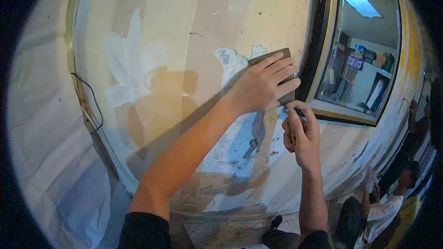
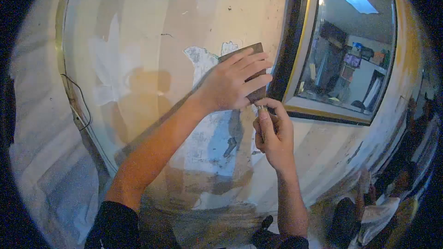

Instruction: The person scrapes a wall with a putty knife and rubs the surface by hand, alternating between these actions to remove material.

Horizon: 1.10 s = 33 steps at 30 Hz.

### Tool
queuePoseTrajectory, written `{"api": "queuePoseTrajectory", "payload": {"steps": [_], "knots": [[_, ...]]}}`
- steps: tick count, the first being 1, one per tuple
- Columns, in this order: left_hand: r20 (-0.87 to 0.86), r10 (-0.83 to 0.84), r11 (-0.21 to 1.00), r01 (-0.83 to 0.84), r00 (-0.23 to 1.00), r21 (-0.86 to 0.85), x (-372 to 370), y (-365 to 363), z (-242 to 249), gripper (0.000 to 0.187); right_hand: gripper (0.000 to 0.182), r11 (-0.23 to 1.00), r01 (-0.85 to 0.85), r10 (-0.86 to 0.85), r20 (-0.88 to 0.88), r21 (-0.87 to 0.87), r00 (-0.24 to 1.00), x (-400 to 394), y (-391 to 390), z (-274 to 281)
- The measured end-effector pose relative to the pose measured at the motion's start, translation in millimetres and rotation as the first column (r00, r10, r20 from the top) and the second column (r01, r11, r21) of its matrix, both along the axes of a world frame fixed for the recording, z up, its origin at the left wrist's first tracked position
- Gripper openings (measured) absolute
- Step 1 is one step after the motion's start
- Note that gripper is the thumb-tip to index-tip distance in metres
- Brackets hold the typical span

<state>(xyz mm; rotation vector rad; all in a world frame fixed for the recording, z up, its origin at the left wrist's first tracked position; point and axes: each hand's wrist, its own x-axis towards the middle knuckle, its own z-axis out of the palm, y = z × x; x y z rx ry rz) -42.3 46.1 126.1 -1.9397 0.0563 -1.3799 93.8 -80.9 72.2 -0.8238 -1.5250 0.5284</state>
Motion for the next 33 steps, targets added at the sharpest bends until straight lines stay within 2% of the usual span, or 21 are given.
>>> {"api": "queuePoseTrajectory", "payload": {"steps": [11, 14, 15, 19, 21, 24, 27, 30, 32, 33], "knots": [[0.110, -0.129, 0.991, 0.124, 0.986, 0.053, 24.0, 11.5, 1.7, 0.018, 0.021, 0.993, 0.110, -0.112, -0.032, -0.046, 0.993, -1.5, -8.5, 4.4], [0.207, -0.159, 0.987, 0.161, 0.965, 0.006, 25.7, 8.2, 10.1, 0.016, 0.020, 0.994, 0.109, -0.109, -0.012, -0.018, 0.994, -6.0, -7.9, 17.7], [0.259, -0.175, 0.985, 0.170, 0.950, 0.041, 27.0, 5.7, 9.9, 0.016, 0.020, 0.993, 0.116, -0.116, -0.005, -0.024, 0.993, -6.1, -10.4, 16.5], [0.250, -0.187, 0.982, 0.181, 0.950, 0.046, 30.3, 3.6, 0.1, 0.012, 0.019, 0.988, 0.152, -0.151, 0.042, -0.022, 0.988, -5.4, -12.8, 9.3], [0.294, -0.176, 0.984, 0.174, 0.939, 0.033, 27.1, 7.3, 5.0, 0.011, 0.019, 0.990, 0.142, -0.141, 0.048, -0.025, 0.989, -6.7, -8.8, 14.2], [0.334, -0.183, 0.980, 0.198, 0.925, -0.011, 33.9, 6.3, 7.6, 0.011, 0.018, 0.976, 0.218, -0.218, 0.053, -0.001, 0.975, -12.2, -10.8, 22.0], [0.356, -0.226, 0.972, 0.234, 0.907, 0.023, 36.6, 7.3, 0.1, 0.015, 0.018, 0.970, 0.240, -0.237, 0.103, -0.020, 0.966, -11.6, -16.8, 19.0], [0.339, -0.246, 0.969, 0.239, 0.908, 0.064, 37.1, 5.9, 1.6, 0.014, 0.018, 0.963, 0.270, -0.271, 0.130, 0.028, 0.954, -6.1, -11.3, 17.9], [0.403, -0.213, 0.969, 0.244, 0.890, -0.027, 32.4, -3.3, 8.3, 0.012, 0.017, 0.960, 0.252, -0.272, 0.199, 0.117, 0.941, -7.6, -9.5, 26.1], [0.463, -0.259, 0.959, 0.281, 0.848, 0.023, 37.8, -2.1, 8.4, 0.012, 0.017, 0.961, 0.247, -0.268, 0.201, 0.125, 0.942, -7.3, -11.0, 27.6]]}}
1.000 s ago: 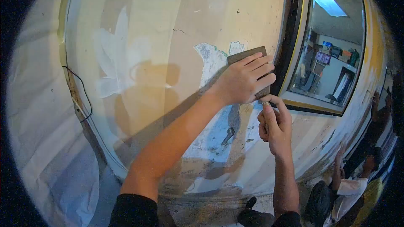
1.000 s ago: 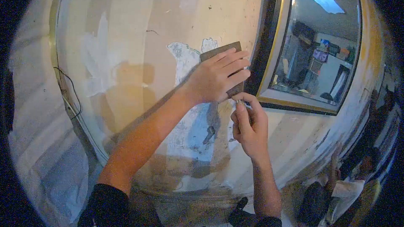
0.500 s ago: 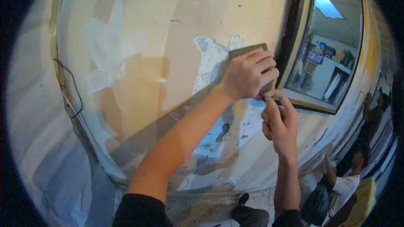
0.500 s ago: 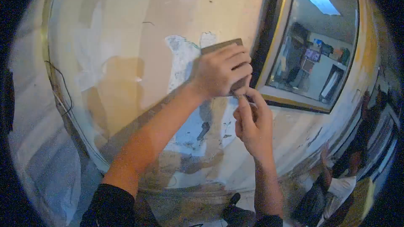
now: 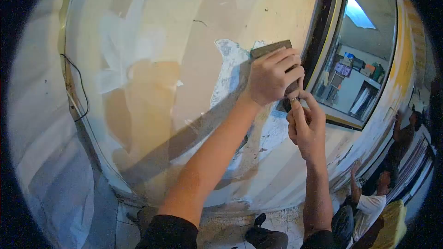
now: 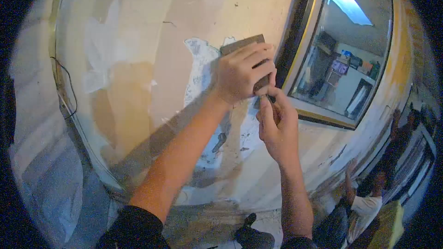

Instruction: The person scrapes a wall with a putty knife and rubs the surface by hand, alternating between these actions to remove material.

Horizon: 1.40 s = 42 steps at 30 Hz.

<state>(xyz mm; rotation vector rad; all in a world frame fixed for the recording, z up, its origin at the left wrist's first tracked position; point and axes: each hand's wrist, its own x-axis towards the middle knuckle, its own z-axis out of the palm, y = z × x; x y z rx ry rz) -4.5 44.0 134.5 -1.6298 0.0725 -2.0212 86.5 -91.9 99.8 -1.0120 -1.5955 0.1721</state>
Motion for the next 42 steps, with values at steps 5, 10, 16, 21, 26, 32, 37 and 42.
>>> {"api": "queuePoseTrajectory", "payload": {"steps": [5, 10, 16, 21, 26, 32, 37, 42], "knots": [[-0.032, -0.008, 1.000, 0.009, 0.999, 0.015, 1.6, -1.9, -6.0, 0.013, 0.014, 0.996, 0.058, -0.057, 0.024, -0.069, 0.998, 1.8, -3.7, -1.3], [-0.017, 0.025, 0.998, -0.026, 1.000, -0.063, 3.2, -6.0, -4.6, 0.014, 0.013, 0.999, 0.012, -0.011, 0.036, -0.050, 0.999, -1.0, -5.3, 6.7], [-0.046, 0.066, 0.994, -0.069, 0.997, -0.085, -8.1, -9.0, 1.4, 0.009, 0.013, 0.999, 0.019, -0.017, 0.042, -0.051, 0.999, 4.0, -2.5, 12.1], [0.013, 0.103, 0.993, -0.102, 0.995, -0.059, -3.3, -1.0, -5.1, 0.008, 0.013, 0.999, -0.002, 0.004, 0.066, -0.034, 0.998, 5.5, -1.5, 6.7], [0.024, 0.089, 0.992, -0.086, 0.996, -0.092, -1.2, -4.2, -2.2, 0.007, 0.012, 0.998, 0.024, -0.020, 0.059, -0.062, 0.998, 4.6, -3.5, 16.8], [0.038, 0.078, 0.996, -0.077, 0.996, -0.037, -2.5, -0.2, -2.0, 0.012, 0.012, 0.997, 0.036, -0.030, 0.079, -0.074, 0.996, 2.4, -0.9, 12.3], [0.080, 0.022, 0.996, -0.015, 0.997, -0.093, 3.9, -7.3, -4.7, 0.010, 0.012, 0.998, 0.034, -0.027, 0.130, -0.051, 0.991, 2.9, -9.6, 19.4], [-0.027, 0.083, 0.996, -0.084, 0.996, -0.024, -4.6, 2.1, -0.2, 0.015, 0.012, 0.996, -0.002, 0.008, 0.067, -0.089, 0.998, 6.2, -7.4, 17.6]]}}
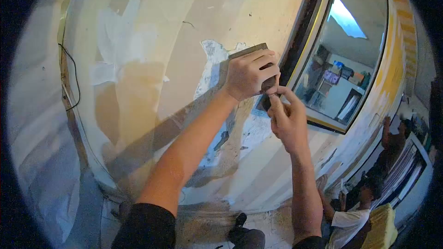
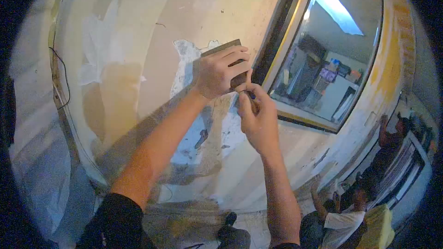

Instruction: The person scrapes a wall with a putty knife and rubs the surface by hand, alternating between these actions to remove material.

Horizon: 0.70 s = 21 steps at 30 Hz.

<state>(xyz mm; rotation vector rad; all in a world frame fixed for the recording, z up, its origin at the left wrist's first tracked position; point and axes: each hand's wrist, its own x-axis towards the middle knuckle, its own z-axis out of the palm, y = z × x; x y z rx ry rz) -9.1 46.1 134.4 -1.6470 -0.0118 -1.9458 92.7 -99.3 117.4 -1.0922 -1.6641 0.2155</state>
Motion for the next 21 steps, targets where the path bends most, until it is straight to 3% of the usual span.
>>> {"api": "queuePoseTrajectory", "payload": {"steps": [3, 5, 7, 11, 13, 15, 16, 20, 21], "knots": [[-0.127, 0.021, 0.998, -0.029, 0.992, -0.058, -3.2, -7.9, -16.0, 0.015, 0.013, 0.997, 0.019, -0.025, 0.068, 0.081, 0.997, 2.7, 4.2, -26.4], [-0.135, 0.044, 0.999, -0.043, 0.990, 0.005, -6.6, 1.1, -12.5, 0.013, 0.014, 0.998, -0.057, 0.056, -0.117, -0.003, 0.992, -1.8, 0.2, -27.9], [-0.152, 0.066, 0.996, -0.056, 0.986, 0.072, -11.7, 6.4, -3.1, 0.012, 0.015, 0.993, -0.117, 0.118, -0.131, 0.018, 0.984, -5.7, 9.5, -25.3], [-0.146, 0.054, 0.996, -0.041, 0.988, 0.085, -15.2, 10.7, -4.5, 0.013, 0.015, 0.998, -0.052, 0.055, -0.147, 0.030, 0.988, -15.2, 15.9, -33.4], [-0.150, 0.059, 0.994, -0.045, 0.987, 0.095, -18.3, 10.4, -7.5, 0.014, 0.014, 0.995, -0.004, 0.013, -0.091, 0.101, 0.996, -16.9, 20.7, -33.1], [-0.125, 0.031, 0.998, -0.023, 0.992, 0.063, -17.6, 13.2, -2.2, 0.017, 0.014, 0.999, -0.030, 0.035, -0.115, 0.041, 0.993, -17.1, 17.3, -26.0], [-0.061, 0.023, 0.995, -0.017, 0.998, 0.099, -12.0, 17.7, -1.9, 0.020, 0.014, 0.998, -0.012, 0.017, -0.085, 0.068, 0.996, -17.7, 17.5, -26.9], [-0.061, 0.075, 0.994, -0.070, 0.995, 0.081, -22.3, 11.6, 0.1, 0.020, 0.013, 0.997, 0.016, -0.009, -0.092, 0.080, 0.996, -23.4, 18.6, -24.0], [-0.058, 0.064, 0.994, -0.059, 0.996, 0.087, -24.6, 11.5, 4.1, 0.020, 0.012, 0.981, 0.028, -0.027, -0.008, 0.192, 1.000, -15.6, 38.8, -25.6]]}}
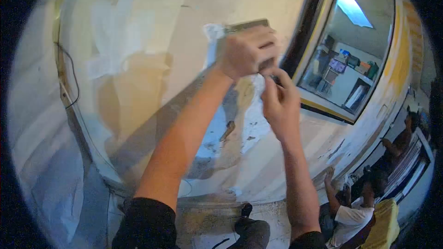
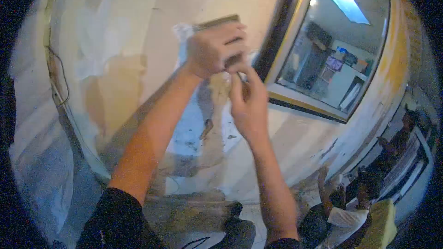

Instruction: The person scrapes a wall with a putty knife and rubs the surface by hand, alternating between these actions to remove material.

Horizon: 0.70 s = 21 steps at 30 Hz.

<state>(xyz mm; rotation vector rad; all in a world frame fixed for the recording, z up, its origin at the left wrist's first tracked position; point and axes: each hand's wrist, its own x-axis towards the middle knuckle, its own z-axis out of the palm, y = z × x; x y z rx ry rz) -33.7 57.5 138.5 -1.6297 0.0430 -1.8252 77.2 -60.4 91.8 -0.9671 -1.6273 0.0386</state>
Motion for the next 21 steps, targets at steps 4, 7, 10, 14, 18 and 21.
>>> {"api": "queuePoseTrajectory", "payload": {"steps": [4, 7, 10, 14, 18, 21], "knots": [[-0.041, 0.043, 0.998, -0.045, 0.998, -0.049, -11.4, -9.7, 0.5, 0.019, 0.012, 0.999, -0.049, 0.049, -0.033, -0.007, 0.998, -15.1, -15.9, 1.4], [-0.045, 0.029, 0.999, -0.031, 0.999, -0.044, -5.7, -5.7, -9.1, 0.021, 0.012, 0.999, 0.025, -0.025, -0.014, -0.028, 1.000, -18.6, -20.2, -6.9], [-0.033, -0.004, 1.000, 0.003, 0.999, -0.030, -3.9, -0.3, -5.4, 0.025, 0.013, 0.996, 0.089, -0.089, 0.027, 0.023, 0.996, -19.3, -16.2, -4.5], [-0.048, -0.042, 0.999, 0.043, 0.998, 0.011, -8.8, 3.0, -9.2, 0.029, 0.014, 0.986, 0.135, -0.143, 0.084, 0.100, 0.986, -26.9, -14.3, -12.8], [-0.074, 0.012, 0.999, -0.014, 0.997, -0.035, -12.6, -1.5, -5.2, 0.033, 0.013, 0.993, 0.112, -0.111, -0.020, 0.046, 0.994, -31.8, -13.0, -16.5], [-0.261, -0.011, 0.997, -0.011, 0.965, -0.082, -14.8, -7.5, -16.1, 0.023, 0.013, 1.000, 0.017, -0.017, -0.139, -0.003, 0.990, -30.3, -15.0, -34.0]]}}
